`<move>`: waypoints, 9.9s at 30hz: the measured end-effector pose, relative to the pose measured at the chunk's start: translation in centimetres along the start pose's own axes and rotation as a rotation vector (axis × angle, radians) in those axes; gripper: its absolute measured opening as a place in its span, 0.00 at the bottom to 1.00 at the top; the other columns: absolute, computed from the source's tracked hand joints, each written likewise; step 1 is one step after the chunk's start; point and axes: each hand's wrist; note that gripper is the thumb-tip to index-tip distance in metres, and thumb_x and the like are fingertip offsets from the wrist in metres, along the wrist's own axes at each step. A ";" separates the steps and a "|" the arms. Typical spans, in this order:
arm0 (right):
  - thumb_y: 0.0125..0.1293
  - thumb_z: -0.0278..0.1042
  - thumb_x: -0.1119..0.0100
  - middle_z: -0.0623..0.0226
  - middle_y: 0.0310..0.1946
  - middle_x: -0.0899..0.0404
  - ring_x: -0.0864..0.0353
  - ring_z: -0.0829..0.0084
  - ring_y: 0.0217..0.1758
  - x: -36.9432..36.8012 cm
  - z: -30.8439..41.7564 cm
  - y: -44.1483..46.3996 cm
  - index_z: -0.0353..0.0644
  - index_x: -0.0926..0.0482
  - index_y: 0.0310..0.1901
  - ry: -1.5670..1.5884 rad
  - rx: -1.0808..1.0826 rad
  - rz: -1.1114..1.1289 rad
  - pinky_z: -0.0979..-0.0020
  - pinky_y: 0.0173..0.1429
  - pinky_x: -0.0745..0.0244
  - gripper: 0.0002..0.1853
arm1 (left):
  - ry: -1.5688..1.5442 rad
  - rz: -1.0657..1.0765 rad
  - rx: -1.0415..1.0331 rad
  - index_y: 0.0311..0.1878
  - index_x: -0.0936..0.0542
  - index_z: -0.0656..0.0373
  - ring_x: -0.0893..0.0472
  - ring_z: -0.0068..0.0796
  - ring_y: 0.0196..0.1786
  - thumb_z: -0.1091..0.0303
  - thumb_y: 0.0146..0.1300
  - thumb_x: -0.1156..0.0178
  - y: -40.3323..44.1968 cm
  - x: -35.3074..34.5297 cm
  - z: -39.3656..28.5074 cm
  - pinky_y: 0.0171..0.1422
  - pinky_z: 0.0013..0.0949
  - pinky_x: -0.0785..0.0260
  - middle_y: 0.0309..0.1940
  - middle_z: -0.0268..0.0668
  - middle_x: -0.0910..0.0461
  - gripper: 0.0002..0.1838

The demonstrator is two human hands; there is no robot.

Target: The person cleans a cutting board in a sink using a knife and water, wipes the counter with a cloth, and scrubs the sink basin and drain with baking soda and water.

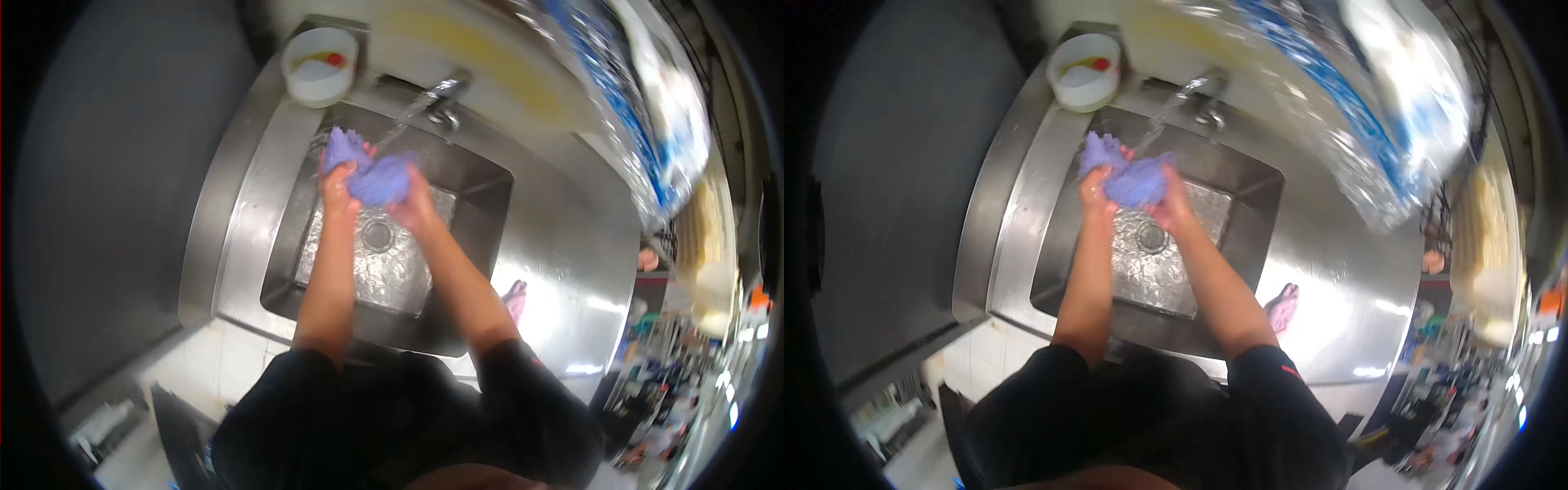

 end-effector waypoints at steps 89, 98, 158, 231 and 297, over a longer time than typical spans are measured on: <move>0.45 0.29 0.27 0.59 0.45 0.19 0.19 0.57 0.49 25.4 27.7 -52.3 0.44 0.20 0.50 -1.073 1.030 0.105 0.62 0.56 0.24 0.25 | 1.432 0.663 0.120 0.62 0.26 0.67 0.22 0.30 0.55 0.70 0.64 0.35 -39.3 -28.0 29.2 0.62 0.36 0.31 0.53 0.40 0.20 0.24; 0.55 0.18 0.48 0.61 0.55 0.23 0.22 0.69 0.54 37.2 33.6 -61.8 0.34 0.26 0.59 -0.767 0.864 -0.106 0.67 0.58 0.25 0.26 | 1.253 0.868 0.160 0.61 0.24 0.63 0.20 0.29 0.52 0.84 0.55 0.52 -44.2 -38.0 39.5 0.60 0.31 0.29 0.51 0.39 0.19 0.28; 0.62 0.50 0.36 0.51 0.66 0.32 0.26 0.49 0.65 60.0 27.5 -64.2 0.46 0.32 0.69 -1.722 0.139 -1.207 0.56 0.68 0.32 0.35 | 1.624 1.338 -0.580 0.65 0.26 0.46 0.27 0.42 0.63 0.72 0.67 0.50 -52.9 -15.0 47.2 0.67 0.46 0.32 0.60 0.38 0.25 0.23; 0.59 0.20 0.45 0.45 0.59 0.26 0.20 0.53 0.58 36.6 30.8 -68.9 0.29 0.39 0.68 0.083 0.667 0.291 0.56 0.65 0.25 0.33 | 0.549 1.352 1.124 0.74 0.42 0.58 0.37 0.30 0.74 0.67 0.51 0.26 -46.6 -25.3 43.8 0.76 0.38 0.42 0.69 0.38 0.34 0.49; 0.65 0.67 0.46 0.50 0.80 0.60 0.62 0.42 0.82 39.4 14.7 -45.8 0.60 0.44 0.78 -2.307 0.264 -0.372 0.38 0.79 0.70 0.43 | 2.050 1.024 -0.060 0.73 0.32 0.31 0.55 0.48 0.82 0.42 0.58 0.39 -46.5 -4.4 27.4 0.81 0.62 0.71 0.80 0.41 0.52 0.37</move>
Point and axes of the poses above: each hand's wrist, its own y-axis towards the middle knuckle, its own x-axis out of the back of the hand, z = x × y
